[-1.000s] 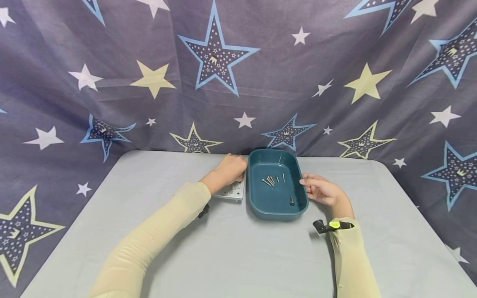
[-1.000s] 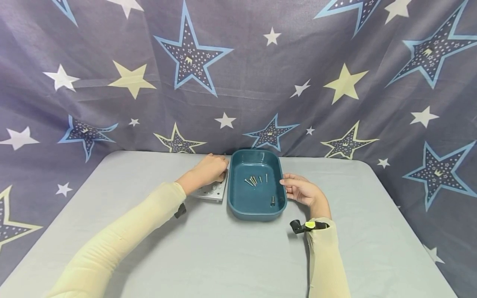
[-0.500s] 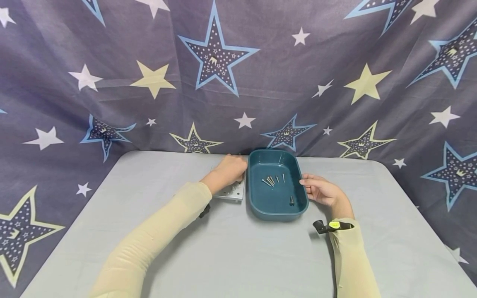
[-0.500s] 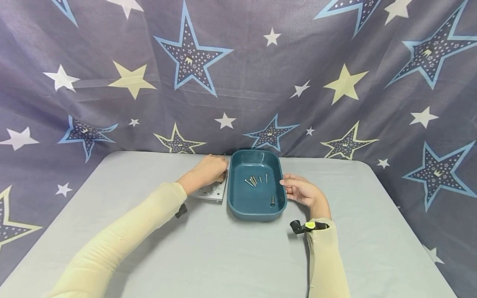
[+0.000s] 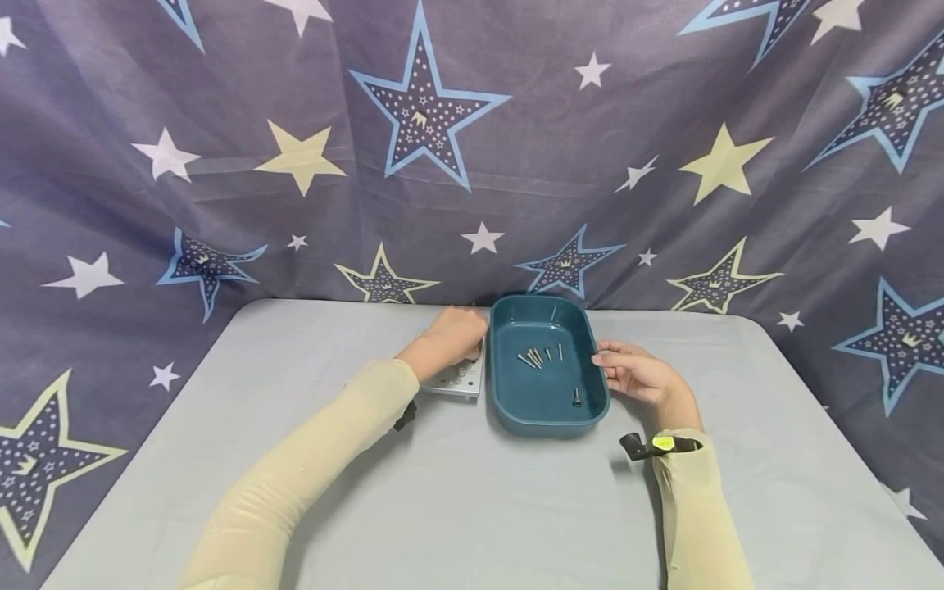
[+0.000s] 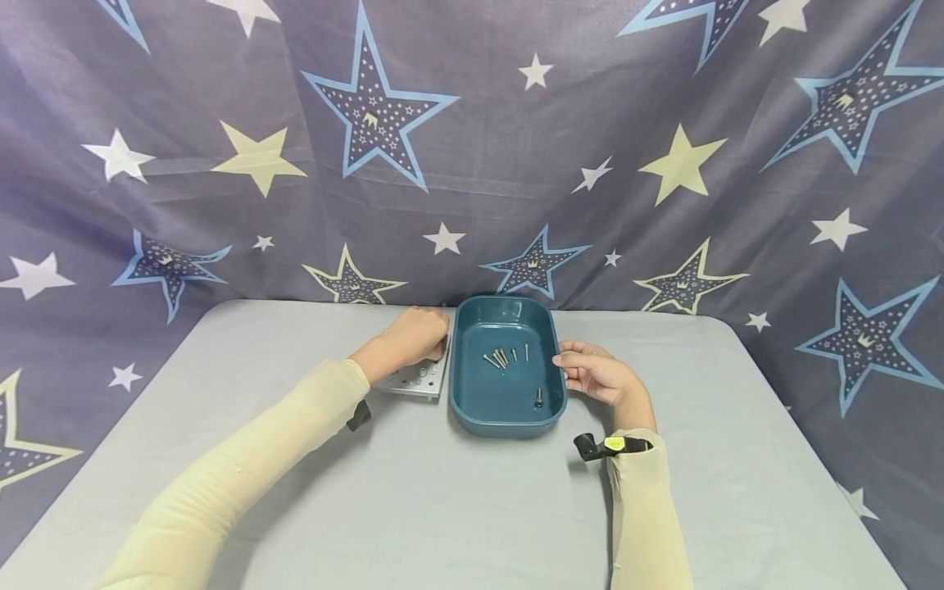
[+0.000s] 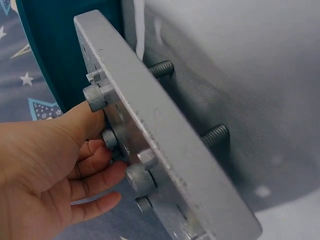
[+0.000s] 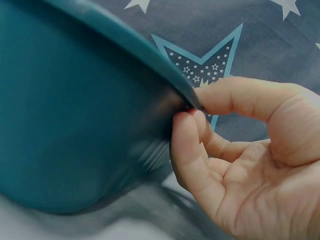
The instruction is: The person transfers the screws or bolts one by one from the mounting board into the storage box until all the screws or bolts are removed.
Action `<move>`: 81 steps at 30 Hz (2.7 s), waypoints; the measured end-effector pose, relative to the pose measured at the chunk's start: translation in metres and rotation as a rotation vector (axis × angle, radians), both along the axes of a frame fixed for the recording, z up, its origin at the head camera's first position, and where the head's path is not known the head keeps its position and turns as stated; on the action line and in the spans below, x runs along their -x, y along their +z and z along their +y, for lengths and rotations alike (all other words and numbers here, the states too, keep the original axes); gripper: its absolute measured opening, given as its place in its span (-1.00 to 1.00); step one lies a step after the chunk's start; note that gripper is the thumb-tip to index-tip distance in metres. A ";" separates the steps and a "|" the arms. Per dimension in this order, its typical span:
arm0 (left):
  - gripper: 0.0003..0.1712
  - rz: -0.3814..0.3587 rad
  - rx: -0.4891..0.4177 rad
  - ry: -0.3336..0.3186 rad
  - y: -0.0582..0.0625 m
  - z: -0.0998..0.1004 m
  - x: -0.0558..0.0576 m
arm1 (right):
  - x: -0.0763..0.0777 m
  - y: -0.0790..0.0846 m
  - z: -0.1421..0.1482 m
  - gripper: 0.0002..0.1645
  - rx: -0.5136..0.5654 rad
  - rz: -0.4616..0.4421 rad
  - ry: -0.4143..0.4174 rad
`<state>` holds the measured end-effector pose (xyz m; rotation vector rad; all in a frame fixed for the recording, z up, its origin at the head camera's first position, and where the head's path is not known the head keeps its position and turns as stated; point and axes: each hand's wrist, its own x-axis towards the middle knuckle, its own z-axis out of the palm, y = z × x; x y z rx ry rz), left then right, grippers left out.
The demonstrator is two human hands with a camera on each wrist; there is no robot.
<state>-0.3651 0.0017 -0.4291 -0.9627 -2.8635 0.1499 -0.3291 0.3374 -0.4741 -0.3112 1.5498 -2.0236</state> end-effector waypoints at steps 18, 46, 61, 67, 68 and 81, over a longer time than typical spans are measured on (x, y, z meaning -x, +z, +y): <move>-0.80 -0.051 -0.122 -0.097 0.002 -0.005 -0.003 | -0.002 0.006 0.000 -0.77 -0.031 -0.009 0.003; -0.73 -0.068 -0.231 -0.123 0.000 -0.018 -0.002 | -0.004 0.010 0.000 -0.75 -0.033 -0.020 -0.012; -0.84 -0.140 -0.357 -0.115 0.016 -0.025 0.004 | -0.004 0.011 0.004 -0.74 -0.047 -0.034 -0.046; -0.80 -0.157 -0.424 -0.122 0.032 -0.023 0.006 | -0.004 0.012 0.003 -0.75 -0.053 -0.038 -0.044; -0.80 -0.168 -0.436 -0.127 0.036 -0.021 0.005 | -0.004 0.012 0.003 -0.76 -0.052 -0.040 -0.043; -0.79 -0.348 -0.424 -0.205 0.076 0.010 0.007 | -0.001 0.010 0.000 -0.76 -0.061 -0.031 -0.027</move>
